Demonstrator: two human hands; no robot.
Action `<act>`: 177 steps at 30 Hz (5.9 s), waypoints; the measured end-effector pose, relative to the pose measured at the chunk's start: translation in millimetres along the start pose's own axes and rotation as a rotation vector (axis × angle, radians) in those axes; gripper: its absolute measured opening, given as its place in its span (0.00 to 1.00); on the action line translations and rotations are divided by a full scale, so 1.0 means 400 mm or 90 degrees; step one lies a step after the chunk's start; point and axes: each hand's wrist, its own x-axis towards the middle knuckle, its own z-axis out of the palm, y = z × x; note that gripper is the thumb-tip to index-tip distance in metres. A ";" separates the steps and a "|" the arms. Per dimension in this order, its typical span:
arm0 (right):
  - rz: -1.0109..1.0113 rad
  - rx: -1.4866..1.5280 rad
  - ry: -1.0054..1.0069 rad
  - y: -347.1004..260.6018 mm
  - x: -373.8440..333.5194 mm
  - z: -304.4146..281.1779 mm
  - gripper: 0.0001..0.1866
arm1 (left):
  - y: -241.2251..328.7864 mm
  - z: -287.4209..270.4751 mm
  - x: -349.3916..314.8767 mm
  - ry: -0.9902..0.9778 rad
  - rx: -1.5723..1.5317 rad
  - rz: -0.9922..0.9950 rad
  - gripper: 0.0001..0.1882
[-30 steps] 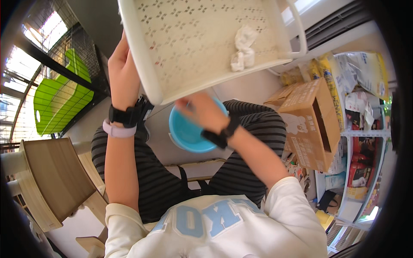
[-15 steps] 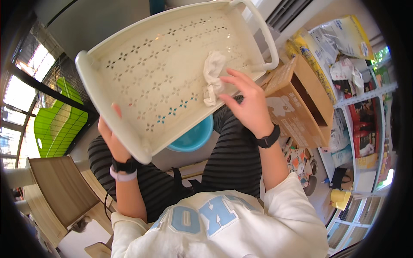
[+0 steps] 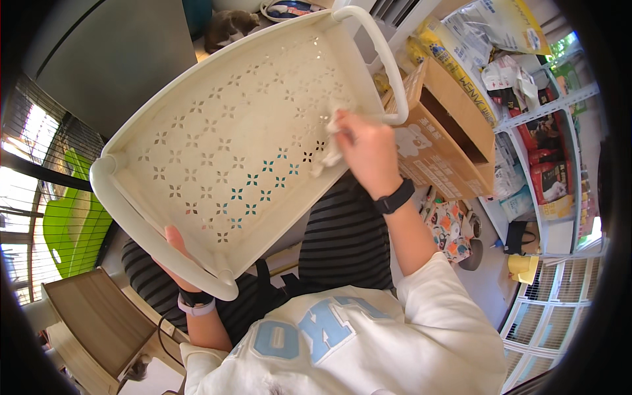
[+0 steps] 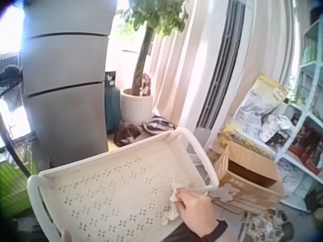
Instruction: The person wipes the interior and exterior surfaces of a white plastic tray with a cloth. They dip the cloth into a blue bucket of water to rinse it and continue wiping the underside, corners, and legs of the tray.
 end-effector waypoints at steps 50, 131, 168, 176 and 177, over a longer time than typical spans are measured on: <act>0.095 -0.116 -0.064 0.148 -0.003 0.011 0.12 | -0.051 -0.021 -0.065 0.045 0.301 0.030 0.29; -0.387 0.160 -0.359 -0.274 -0.113 0.109 0.23 | -0.044 0.001 -0.026 0.049 0.234 0.127 0.15; 0.426 1.080 -0.443 -0.064 0.090 0.111 0.13 | 0.148 -0.063 0.560 -0.137 0.045 -0.049 0.20; 0.724 0.743 -0.596 0.022 -0.111 0.503 0.09 | 0.089 -0.048 0.549 -0.050 0.006 0.022 0.20; 0.751 0.680 -0.610 0.032 -0.126 0.532 0.08 | 0.077 -0.058 0.555 -0.048 0.003 0.024 0.20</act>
